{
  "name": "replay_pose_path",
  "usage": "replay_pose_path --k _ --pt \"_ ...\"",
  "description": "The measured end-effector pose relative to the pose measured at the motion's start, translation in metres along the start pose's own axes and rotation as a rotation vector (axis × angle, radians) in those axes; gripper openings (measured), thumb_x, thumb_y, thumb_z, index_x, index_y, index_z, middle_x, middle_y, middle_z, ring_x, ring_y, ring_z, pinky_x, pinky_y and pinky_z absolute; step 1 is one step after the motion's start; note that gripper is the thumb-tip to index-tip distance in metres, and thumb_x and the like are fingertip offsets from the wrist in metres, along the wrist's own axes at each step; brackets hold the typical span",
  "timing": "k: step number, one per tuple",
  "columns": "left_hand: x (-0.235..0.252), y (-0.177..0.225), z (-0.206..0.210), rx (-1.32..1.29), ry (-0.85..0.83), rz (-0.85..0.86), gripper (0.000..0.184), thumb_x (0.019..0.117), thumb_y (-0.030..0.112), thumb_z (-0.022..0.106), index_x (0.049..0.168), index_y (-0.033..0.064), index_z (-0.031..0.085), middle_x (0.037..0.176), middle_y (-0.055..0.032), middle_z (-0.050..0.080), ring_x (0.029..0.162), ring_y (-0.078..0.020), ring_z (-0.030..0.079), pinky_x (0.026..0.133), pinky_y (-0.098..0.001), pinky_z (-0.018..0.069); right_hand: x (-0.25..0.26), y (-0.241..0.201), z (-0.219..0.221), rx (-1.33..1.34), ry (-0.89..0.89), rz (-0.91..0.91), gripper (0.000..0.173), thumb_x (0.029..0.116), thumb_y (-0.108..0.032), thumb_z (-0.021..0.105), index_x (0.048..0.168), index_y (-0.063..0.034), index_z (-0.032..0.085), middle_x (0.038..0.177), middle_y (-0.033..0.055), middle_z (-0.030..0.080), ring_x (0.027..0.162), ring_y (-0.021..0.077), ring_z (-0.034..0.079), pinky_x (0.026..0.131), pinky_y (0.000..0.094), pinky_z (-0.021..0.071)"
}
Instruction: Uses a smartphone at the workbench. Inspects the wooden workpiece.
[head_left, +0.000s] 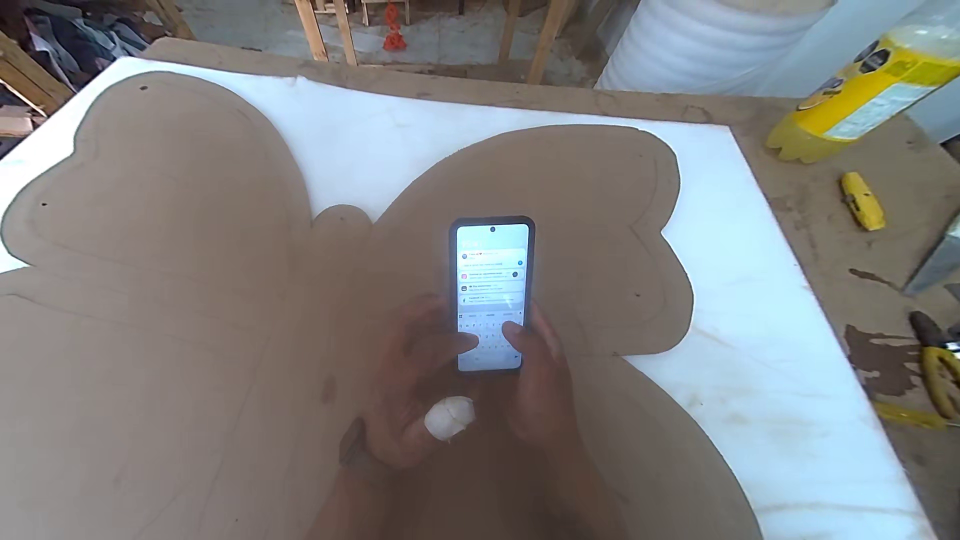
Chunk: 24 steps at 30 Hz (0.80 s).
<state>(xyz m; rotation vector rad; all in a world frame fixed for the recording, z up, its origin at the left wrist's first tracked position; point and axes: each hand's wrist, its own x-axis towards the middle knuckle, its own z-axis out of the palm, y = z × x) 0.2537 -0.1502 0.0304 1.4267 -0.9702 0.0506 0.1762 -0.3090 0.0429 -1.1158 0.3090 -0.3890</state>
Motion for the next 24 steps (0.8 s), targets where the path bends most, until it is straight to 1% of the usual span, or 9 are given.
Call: replay_pose_path --k 2,6,9,11,14,16,19,21,24 --pt "0.001 0.000 0.001 -0.029 -0.004 0.015 0.061 0.0932 0.065 0.055 0.127 0.0165 0.069 0.153 -0.0140 0.042 0.136 -0.0332 0.048 0.107 -0.0483 0.0511 0.000 -0.001 -0.001 0.010 -0.014 -0.001 0.039 0.1075 -0.029 0.045 0.145 -0.0211 0.051 0.120 0.0138 0.067 0.086 0.0244 0.073 0.056 0.0413 0.0630" --pt "0.002 0.001 0.002 -0.040 -0.004 0.023 0.056 0.0939 0.062 0.057 0.127 0.0175 0.069 0.154 -0.0134 0.042 0.137 -0.0331 0.048 0.108 -0.0483 0.0514 0.000 -0.001 -0.002 0.016 -0.019 -0.007 0.041 0.1054 -0.030 0.051 0.145 -0.0217 0.051 0.119 0.0131 0.068 0.085 0.0225 0.073 0.055 0.0392 0.0626" --pt "0.002 0.001 0.003 -0.039 -0.002 0.040 0.054 0.0938 0.059 0.060 0.126 0.0165 0.070 0.154 -0.0147 0.043 0.136 -0.0344 0.049 0.108 -0.0503 0.0521 -0.001 -0.002 -0.003 -0.011 -0.022 -0.033 0.043 0.1038 -0.035 0.057 0.145 -0.0221 0.052 0.121 0.0114 0.067 0.094 0.0215 0.072 0.066 0.0390 0.0636" --pt "0.003 0.002 0.003 -0.048 -0.011 0.057 0.051 0.0935 0.056 0.063 0.125 0.0159 0.070 0.153 -0.0150 0.043 0.136 -0.0347 0.050 0.107 -0.0508 0.0525 -0.001 -0.002 -0.003 -0.007 -0.023 -0.051 0.044 0.1027 -0.037 0.061 0.143 -0.0204 0.053 0.118 0.0131 0.068 0.090 0.0230 0.073 0.062 0.0394 0.0638" --pt "0.004 0.002 0.004 -0.019 -0.021 0.068 0.051 0.0936 0.055 0.064 0.124 0.0154 0.070 0.153 -0.0149 0.045 0.135 -0.0349 0.051 0.106 -0.0513 0.0537 -0.001 -0.002 0.000 -0.019 0.041 -0.043 0.039 0.1027 -0.033 0.063 0.139 -0.0184 0.057 0.111 0.0152 0.070 0.080 0.0240 0.073 0.053 0.0379 0.0625" --pt "0.003 0.002 0.006 0.044 -0.007 0.034 0.048 0.0948 0.052 0.064 0.126 0.0160 0.070 0.151 -0.0128 0.046 0.132 -0.0317 0.054 0.104 -0.0490 0.0554 -0.001 -0.001 0.000 -0.042 0.067 -0.042 0.038 0.1032 -0.034 0.062 0.138 -0.0186 0.059 0.111 0.0141 0.070 0.082 0.0229 0.073 0.058 0.0371 0.0631" --pt "0.003 0.003 0.010 0.134 0.031 -0.024 0.043 0.0975 0.045 0.064 0.131 0.0176 0.069 0.151 -0.0091 0.046 0.129 -0.0263 0.056 0.102 -0.0445 0.0575 -0.001 0.001 -0.003 -0.050 0.032 -0.063 0.040 0.1038 -0.039 0.057 0.138 -0.0198 0.058 0.117 0.0107 0.069 0.094 0.0211 0.072 0.071 0.0397 0.0634" --pt "0.003 0.003 0.011 0.152 0.037 -0.033 0.042 0.0980 0.042 0.064 0.133 0.0179 0.069 0.151 -0.0091 0.045 0.128 -0.0252 0.056 0.100 -0.0428 0.0579 -0.001 0.002 -0.003 -0.053 0.028 -0.062 0.040 0.1036 -0.040 0.055 0.139 -0.0210 0.058 0.117 0.0100 0.069 0.094 0.0208 0.072 0.071 0.0406 0.0631" --pt "0.002 0.002 0.009 0.125 0.023 -0.022 0.045 0.0953 0.043 0.067 0.134 0.0192 0.068 0.151 -0.0107 0.043 0.128 -0.0268 0.056 0.100 -0.0436 0.0582 0.000 0.002 -0.003 -0.050 0.007 -0.062 0.040 0.1042 -0.036 0.054 0.140 -0.0198 0.057 0.120 0.0100 0.068 0.100 0.0206 0.071 0.078 0.0402 0.0625"
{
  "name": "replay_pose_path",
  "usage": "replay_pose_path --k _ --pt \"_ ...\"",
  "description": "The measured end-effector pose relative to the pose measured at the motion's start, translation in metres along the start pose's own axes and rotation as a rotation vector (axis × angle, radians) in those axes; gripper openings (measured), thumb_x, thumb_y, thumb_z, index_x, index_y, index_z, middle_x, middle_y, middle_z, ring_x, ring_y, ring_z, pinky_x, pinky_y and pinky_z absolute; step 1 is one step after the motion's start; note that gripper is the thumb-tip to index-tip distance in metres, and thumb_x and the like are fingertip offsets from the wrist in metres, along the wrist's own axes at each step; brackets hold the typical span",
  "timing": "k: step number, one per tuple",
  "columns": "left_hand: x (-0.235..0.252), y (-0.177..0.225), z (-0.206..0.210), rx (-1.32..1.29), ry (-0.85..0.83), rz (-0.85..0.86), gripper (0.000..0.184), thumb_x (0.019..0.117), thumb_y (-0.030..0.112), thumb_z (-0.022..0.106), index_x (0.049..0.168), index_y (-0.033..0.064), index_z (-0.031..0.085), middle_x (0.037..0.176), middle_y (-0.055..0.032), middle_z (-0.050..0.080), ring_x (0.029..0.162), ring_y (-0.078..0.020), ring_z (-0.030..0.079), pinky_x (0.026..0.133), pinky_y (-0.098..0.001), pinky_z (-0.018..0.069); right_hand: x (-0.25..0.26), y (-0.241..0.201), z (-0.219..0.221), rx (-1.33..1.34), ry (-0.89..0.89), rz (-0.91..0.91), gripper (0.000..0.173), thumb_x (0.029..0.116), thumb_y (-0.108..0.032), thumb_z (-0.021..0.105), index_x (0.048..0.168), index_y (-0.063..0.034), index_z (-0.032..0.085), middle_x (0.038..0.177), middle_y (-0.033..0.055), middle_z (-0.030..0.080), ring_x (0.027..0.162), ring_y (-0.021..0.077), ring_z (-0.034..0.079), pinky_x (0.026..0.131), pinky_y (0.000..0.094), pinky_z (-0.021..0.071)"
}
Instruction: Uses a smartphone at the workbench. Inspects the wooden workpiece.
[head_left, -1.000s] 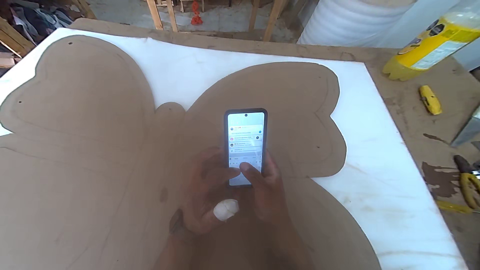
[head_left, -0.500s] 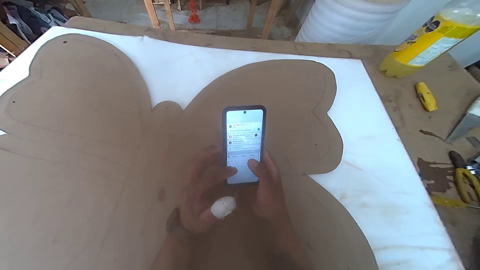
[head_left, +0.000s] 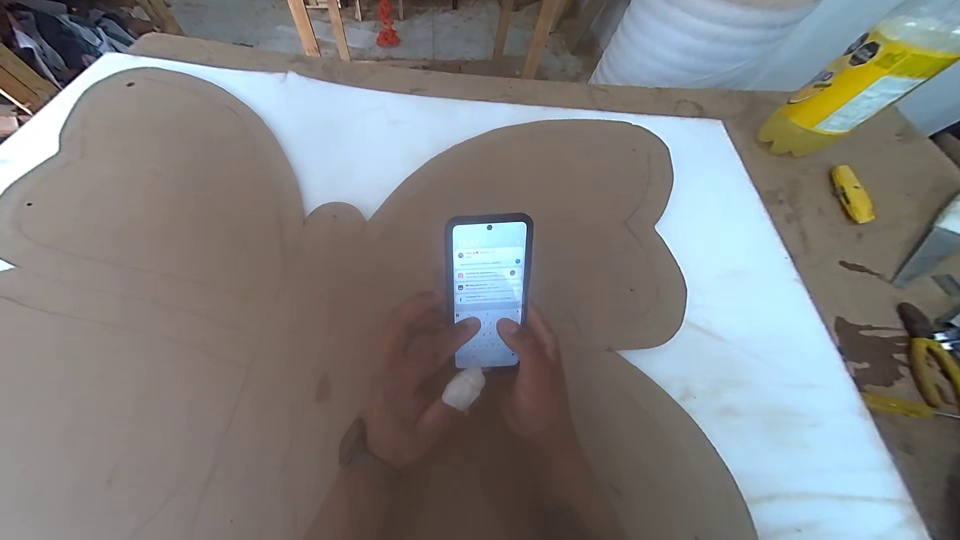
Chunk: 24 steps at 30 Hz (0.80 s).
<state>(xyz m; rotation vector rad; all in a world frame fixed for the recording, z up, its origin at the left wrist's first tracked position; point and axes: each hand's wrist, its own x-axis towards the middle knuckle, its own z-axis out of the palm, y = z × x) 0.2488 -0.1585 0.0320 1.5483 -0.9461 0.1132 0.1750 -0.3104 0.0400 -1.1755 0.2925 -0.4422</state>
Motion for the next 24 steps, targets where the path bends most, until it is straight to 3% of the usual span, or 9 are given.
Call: replay_pose_path --k 10,17,24 --pt "0.0008 0.0002 -0.0037 -0.005 -0.009 -0.014 0.044 0.0951 0.044 0.066 0.132 0.0192 0.068 0.152 -0.0105 0.043 0.132 -0.0286 0.053 0.102 -0.0452 0.0571 0.0014 0.0001 -0.0018 0.034 -0.061 0.010 0.047 0.0996 -0.015 0.056 0.146 -0.0195 0.051 0.126 0.0136 0.065 0.103 0.0253 0.070 0.080 0.0435 0.0623" --pt "-0.0005 -0.0018 -0.0039 -0.033 -0.016 -0.016 0.046 0.0948 0.045 0.067 0.133 0.0181 0.068 0.153 -0.0114 0.043 0.132 -0.0296 0.053 0.101 -0.0465 0.0573 0.0023 -0.0007 -0.0003 -0.027 -0.043 -0.022 0.045 0.1020 -0.023 0.061 0.146 -0.0186 0.051 0.124 0.0140 0.066 0.103 0.0268 0.070 0.080 0.0444 0.0632" --pt "-0.0002 -0.0018 -0.0033 -0.043 -0.022 -0.005 0.048 0.0941 0.046 0.067 0.133 0.0180 0.067 0.153 -0.0115 0.043 0.134 -0.0306 0.051 0.103 -0.0468 0.0556 0.0031 -0.0023 -0.0006 -0.034 -0.022 -0.010 0.042 0.1029 -0.024 0.061 0.143 -0.0185 0.054 0.119 0.0140 0.068 0.095 0.0258 0.072 0.072 0.0415 0.0641"
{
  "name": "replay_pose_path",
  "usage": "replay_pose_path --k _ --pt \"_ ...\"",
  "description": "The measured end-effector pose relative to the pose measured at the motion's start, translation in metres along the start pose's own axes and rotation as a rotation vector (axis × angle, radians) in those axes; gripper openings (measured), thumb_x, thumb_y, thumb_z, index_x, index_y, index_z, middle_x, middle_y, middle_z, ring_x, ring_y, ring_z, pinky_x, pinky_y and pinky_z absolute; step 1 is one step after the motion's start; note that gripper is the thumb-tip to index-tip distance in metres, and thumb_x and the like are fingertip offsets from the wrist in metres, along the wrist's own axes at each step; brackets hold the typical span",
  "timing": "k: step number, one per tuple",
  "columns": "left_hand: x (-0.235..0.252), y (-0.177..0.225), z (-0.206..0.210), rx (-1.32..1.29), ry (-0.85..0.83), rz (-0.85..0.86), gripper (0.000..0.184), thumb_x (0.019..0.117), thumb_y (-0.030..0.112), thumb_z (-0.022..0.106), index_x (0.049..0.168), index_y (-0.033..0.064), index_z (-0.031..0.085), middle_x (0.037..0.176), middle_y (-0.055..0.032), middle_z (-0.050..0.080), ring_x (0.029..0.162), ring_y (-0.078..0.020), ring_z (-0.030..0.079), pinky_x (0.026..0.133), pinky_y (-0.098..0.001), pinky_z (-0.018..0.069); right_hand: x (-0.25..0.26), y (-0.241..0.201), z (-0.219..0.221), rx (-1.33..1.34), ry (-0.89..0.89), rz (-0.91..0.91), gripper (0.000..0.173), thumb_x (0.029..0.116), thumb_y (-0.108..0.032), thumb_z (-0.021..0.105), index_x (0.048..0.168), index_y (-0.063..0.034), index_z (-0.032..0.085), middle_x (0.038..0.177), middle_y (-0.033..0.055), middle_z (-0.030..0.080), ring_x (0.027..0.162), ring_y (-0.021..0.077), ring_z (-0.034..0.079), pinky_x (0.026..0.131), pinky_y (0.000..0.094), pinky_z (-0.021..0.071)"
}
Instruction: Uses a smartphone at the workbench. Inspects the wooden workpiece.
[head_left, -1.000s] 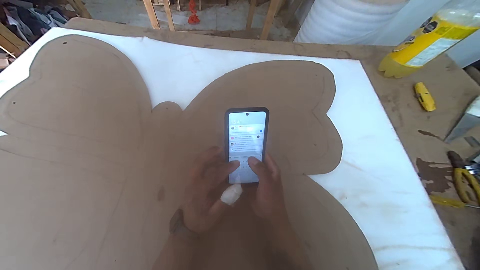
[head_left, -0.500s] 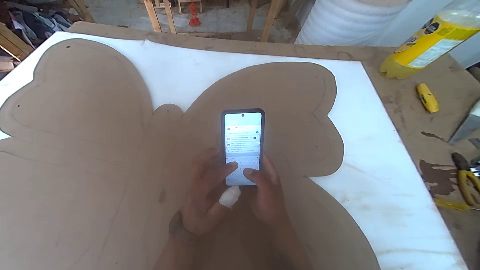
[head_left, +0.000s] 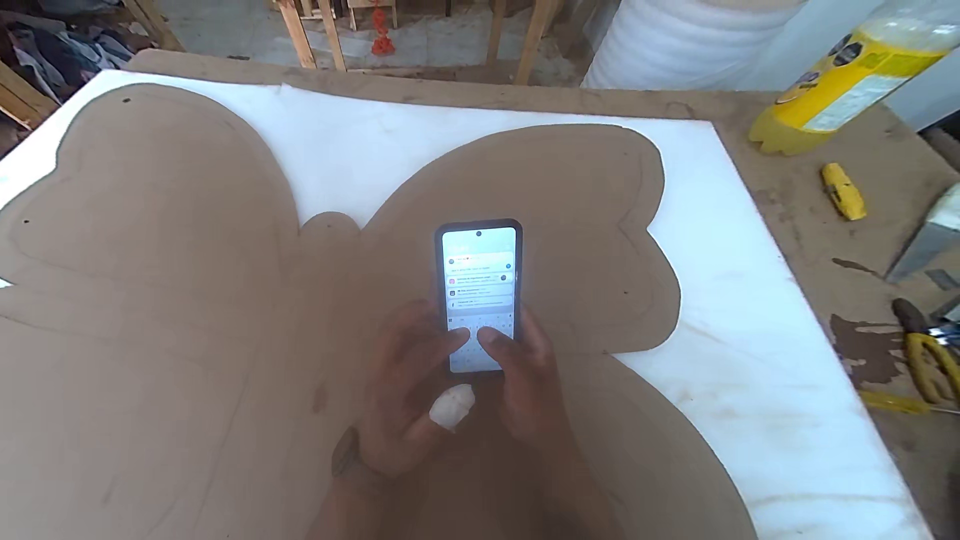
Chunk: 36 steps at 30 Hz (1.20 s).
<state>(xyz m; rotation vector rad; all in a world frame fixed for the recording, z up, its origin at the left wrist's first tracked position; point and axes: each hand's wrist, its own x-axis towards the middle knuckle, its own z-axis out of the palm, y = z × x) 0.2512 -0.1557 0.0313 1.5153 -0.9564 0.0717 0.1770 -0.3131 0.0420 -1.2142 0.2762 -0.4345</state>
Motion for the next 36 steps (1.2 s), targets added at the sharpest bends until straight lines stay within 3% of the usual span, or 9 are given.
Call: replay_pose_path --k 3,7,11,19,30,36 --pt "-0.001 -0.001 0.000 -0.001 0.003 0.008 0.048 0.0953 0.048 0.065 0.133 0.0171 0.068 0.153 -0.0120 0.043 0.133 -0.0307 0.051 0.104 -0.0466 0.0554 -0.001 0.000 0.000 0.020 -0.006 0.003 0.042 0.1028 -0.021 0.060 0.144 -0.0184 0.053 0.120 0.0143 0.068 0.094 0.0253 0.072 0.070 0.0403 0.0641" --pt "0.000 0.000 -0.002 -0.027 0.010 0.010 0.049 0.0962 0.049 0.063 0.134 0.0167 0.067 0.154 -0.0125 0.041 0.135 -0.0319 0.050 0.105 -0.0479 0.0544 -0.003 -0.001 -0.004 0.054 -0.119 0.027 0.058 0.0926 -0.007 0.058 0.148 -0.0209 0.046 0.122 0.0137 0.066 0.097 0.0247 0.070 0.072 0.0403 0.0627" --pt "0.000 0.001 -0.002 -0.028 0.022 0.002 0.050 0.0972 0.050 0.061 0.134 0.0171 0.067 0.154 -0.0115 0.041 0.134 -0.0312 0.050 0.104 -0.0468 0.0548 -0.004 -0.005 -0.001 -0.067 -0.103 0.047 0.067 0.0874 0.001 0.062 0.148 -0.0227 0.046 0.121 0.0112 0.067 0.097 0.0235 0.071 0.072 0.0390 0.0634" --pt "0.002 -0.001 -0.003 -0.035 0.024 0.015 0.050 0.0962 0.049 0.063 0.133 0.0154 0.067 0.153 -0.0126 0.042 0.136 -0.0321 0.049 0.107 -0.0483 0.0532 -0.002 0.000 -0.006 0.030 -0.155 0.018 0.062 0.0927 -0.010 0.058 0.151 -0.0201 0.043 0.129 0.0133 0.063 0.107 0.0254 0.068 0.081 0.0429 0.0620" --pt "0.002 -0.002 -0.004 -0.048 0.036 0.012 0.050 0.0983 0.050 0.059 0.132 0.0144 0.068 0.154 -0.0117 0.043 0.137 -0.0320 0.048 0.108 -0.0484 0.0519 -0.002 -0.002 -0.010 0.071 -0.174 0.033 0.057 0.0949 -0.009 0.048 0.152 -0.0182 0.044 0.131 0.0118 0.063 0.109 0.0224 0.068 0.084 0.0426 0.0612" --pt "0.003 0.000 -0.003 0.012 0.058 0.004 0.047 0.1014 0.047 0.056 0.131 0.0123 0.069 0.151 -0.0115 0.046 0.133 -0.0293 0.052 0.105 -0.0454 0.0545 -0.002 -0.001 -0.009 0.054 -0.191 0.016 0.062 0.0913 -0.006 0.054 0.151 -0.0177 0.044 0.129 0.0124 0.064 0.107 0.0223 0.069 0.082 0.0411 0.0618"
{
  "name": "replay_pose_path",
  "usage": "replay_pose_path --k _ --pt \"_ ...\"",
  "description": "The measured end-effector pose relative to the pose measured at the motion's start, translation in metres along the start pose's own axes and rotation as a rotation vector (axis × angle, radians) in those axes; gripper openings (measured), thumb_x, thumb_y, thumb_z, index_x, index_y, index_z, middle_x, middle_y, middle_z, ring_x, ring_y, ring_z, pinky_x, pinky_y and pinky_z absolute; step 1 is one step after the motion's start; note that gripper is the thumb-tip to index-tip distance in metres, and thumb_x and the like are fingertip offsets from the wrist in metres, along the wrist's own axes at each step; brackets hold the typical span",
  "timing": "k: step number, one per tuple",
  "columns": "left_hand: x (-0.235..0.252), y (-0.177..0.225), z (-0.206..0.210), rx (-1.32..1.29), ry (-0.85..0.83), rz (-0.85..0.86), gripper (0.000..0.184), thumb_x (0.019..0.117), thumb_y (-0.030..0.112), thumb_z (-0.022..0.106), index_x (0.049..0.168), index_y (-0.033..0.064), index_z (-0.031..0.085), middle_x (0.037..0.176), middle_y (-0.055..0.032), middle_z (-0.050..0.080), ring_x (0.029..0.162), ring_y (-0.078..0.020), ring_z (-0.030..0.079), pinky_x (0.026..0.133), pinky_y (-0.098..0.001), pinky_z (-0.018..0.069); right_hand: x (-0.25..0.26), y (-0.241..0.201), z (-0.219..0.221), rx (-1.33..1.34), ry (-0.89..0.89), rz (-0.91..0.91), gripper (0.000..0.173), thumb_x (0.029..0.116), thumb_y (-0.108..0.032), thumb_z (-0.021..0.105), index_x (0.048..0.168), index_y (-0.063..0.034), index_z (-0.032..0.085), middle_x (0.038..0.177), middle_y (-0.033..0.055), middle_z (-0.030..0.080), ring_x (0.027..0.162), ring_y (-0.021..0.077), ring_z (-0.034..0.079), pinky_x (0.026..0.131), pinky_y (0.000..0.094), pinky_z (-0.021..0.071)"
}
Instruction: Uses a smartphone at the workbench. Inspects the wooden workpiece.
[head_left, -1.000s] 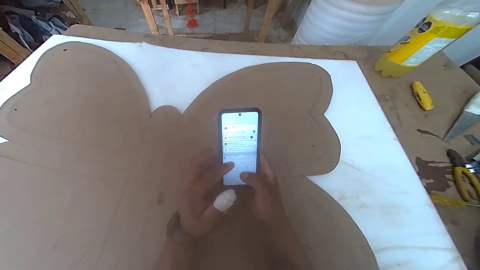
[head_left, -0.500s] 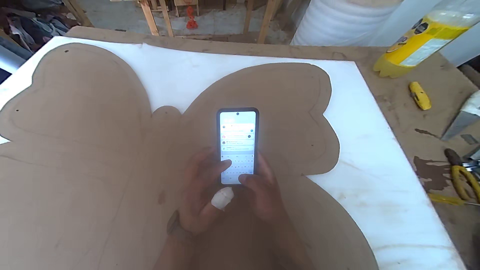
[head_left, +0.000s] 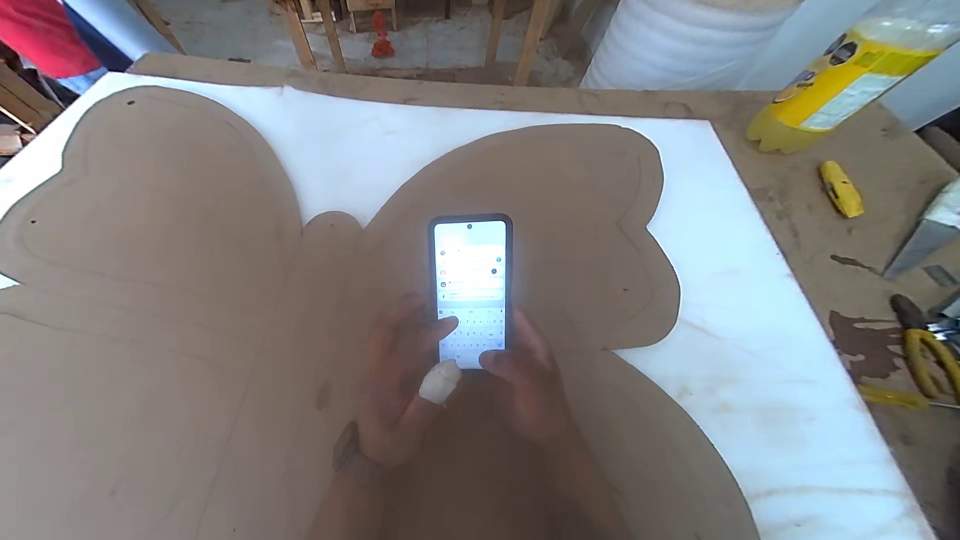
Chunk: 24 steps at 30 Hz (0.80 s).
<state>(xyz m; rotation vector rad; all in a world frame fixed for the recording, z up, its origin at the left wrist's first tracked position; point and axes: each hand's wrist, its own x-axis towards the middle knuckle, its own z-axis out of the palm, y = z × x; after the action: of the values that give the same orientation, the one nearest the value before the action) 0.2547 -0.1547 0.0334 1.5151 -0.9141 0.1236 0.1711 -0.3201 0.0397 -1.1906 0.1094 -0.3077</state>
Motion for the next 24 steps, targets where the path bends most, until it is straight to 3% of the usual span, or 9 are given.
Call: replay_pose_path --k 6,11,16,24 --pt "-0.0010 -0.0030 -0.0040 -0.064 -0.059 0.018 0.046 0.0996 0.052 0.056 0.124 0.0159 0.072 0.154 -0.0142 0.042 0.136 -0.0331 0.050 0.108 -0.0493 0.0530 0.0004 -0.0045 0.0038 -0.059 0.070 0.029 0.062 0.0910 -0.003 0.053 0.150 -0.0177 0.046 0.126 0.0126 0.066 0.103 0.0228 0.070 0.079 0.0401 0.0624" --pt "0.0001 -0.0024 -0.0043 -0.042 -0.051 0.008 0.045 0.1018 0.048 0.054 0.121 0.0118 0.072 0.152 -0.0142 0.045 0.135 -0.0316 0.051 0.107 -0.0475 0.0538 0.0007 -0.0017 -0.0005 0.020 0.022 0.012 0.063 0.0905 -0.005 0.054 0.151 -0.0179 0.045 0.129 0.0130 0.064 0.106 0.0227 0.069 0.082 0.0408 0.0621" --pt "0.0002 -0.0020 -0.0061 -0.042 -0.056 0.022 0.049 0.1016 0.051 0.052 0.127 0.0130 0.069 0.152 -0.0140 0.046 0.136 -0.0328 0.051 0.108 -0.0494 0.0524 0.0002 0.0005 -0.0006 0.060 0.045 0.034 0.053 0.0993 -0.021 0.050 0.152 -0.0215 0.045 0.130 0.0119 0.064 0.106 0.0238 0.070 0.080 0.0445 0.0627" --pt "-0.0010 -0.0028 -0.0054 -0.057 -0.073 0.047 0.057 0.1015 0.056 0.048 0.130 0.0107 0.068 0.153 -0.0166 0.046 0.139 -0.0353 0.048 0.111 -0.0520 0.0501 0.0013 -0.0011 0.0011 -0.001 0.108 0.003 0.046 0.1041 -0.023 0.047 0.150 -0.0208 0.047 0.129 0.0115 0.064 0.108 0.0231 0.069 0.083 0.0431 0.0618"
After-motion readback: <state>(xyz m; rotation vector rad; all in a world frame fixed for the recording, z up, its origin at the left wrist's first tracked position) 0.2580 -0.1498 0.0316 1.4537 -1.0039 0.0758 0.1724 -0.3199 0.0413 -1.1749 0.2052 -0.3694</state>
